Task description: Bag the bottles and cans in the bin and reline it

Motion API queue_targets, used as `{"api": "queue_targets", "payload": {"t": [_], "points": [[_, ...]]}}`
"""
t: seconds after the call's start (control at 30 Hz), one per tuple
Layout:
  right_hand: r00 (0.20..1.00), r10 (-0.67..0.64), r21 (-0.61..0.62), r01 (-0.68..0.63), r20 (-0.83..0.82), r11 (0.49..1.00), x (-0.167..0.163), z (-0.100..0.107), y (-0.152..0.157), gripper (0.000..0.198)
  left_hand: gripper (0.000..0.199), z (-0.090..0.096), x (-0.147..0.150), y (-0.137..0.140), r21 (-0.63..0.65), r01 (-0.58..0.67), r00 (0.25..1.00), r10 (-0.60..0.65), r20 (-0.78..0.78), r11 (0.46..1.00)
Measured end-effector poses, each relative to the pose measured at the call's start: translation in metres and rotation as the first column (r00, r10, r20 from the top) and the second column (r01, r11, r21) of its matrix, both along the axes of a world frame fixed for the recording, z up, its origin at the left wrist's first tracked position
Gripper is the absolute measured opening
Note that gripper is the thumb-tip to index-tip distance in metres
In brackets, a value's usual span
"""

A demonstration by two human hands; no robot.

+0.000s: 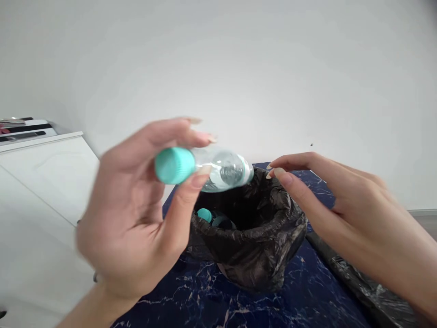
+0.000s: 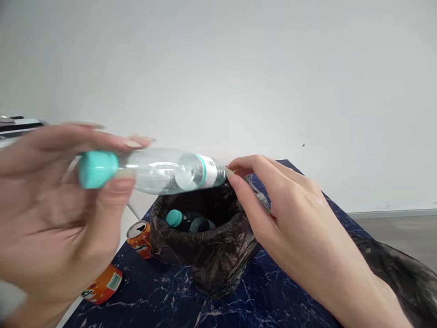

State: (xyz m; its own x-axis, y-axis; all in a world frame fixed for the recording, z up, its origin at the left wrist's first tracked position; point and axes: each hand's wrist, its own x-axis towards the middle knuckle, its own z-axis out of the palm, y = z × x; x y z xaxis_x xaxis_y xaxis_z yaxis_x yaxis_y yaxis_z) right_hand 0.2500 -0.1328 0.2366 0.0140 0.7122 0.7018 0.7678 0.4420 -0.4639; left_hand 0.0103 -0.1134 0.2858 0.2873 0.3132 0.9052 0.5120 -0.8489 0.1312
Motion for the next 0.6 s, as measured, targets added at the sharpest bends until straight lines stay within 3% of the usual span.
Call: {"api": "queue_targets", "payload": {"t": [0.1,0.17,0.27,0.37,0.47,0.6], "points": [[1.0,-0.005,0.009,0.005,0.001,1.0,0.0,0.001,0.0,0.025,0.042,-0.014,0.008,0.008,-0.145,0.127,0.992,-0.127,0.005,0.981],[1.0,-0.01,0.014,0.01,0.004,1.0,-0.001,0.001,0.0,0.027,0.033,-0.018,0.008,0.014,-0.285,0.136,0.982,-0.167,-0.089,0.949],[1.0,-0.006,0.009,0.006,0.024,1.0,-0.002,0.001,0.001,0.027,0.02,-0.017,0.006,0.022,-0.447,0.087,0.941,-0.221,-0.256,0.89],[0.999,-0.003,0.004,0.003,0.036,1.0,-0.002,0.0,0.002,0.025,0.023,-0.013,0.004,0.026,-0.602,-0.029,0.885,-0.26,-0.387,0.798],[1.0,-0.013,0.008,0.013,0.028,1.0,-0.002,-0.001,0.002,0.024,0.031,-0.01,0.004,0.025,-0.646,-0.112,0.882,-0.224,-0.415,0.755],[0.999,-0.027,0.008,0.027,0.031,1.0,-0.002,-0.001,0.002,0.024,0.035,-0.009,-0.004,0.024,-0.568,-0.187,0.942,-0.017,-0.334,0.802]]}}
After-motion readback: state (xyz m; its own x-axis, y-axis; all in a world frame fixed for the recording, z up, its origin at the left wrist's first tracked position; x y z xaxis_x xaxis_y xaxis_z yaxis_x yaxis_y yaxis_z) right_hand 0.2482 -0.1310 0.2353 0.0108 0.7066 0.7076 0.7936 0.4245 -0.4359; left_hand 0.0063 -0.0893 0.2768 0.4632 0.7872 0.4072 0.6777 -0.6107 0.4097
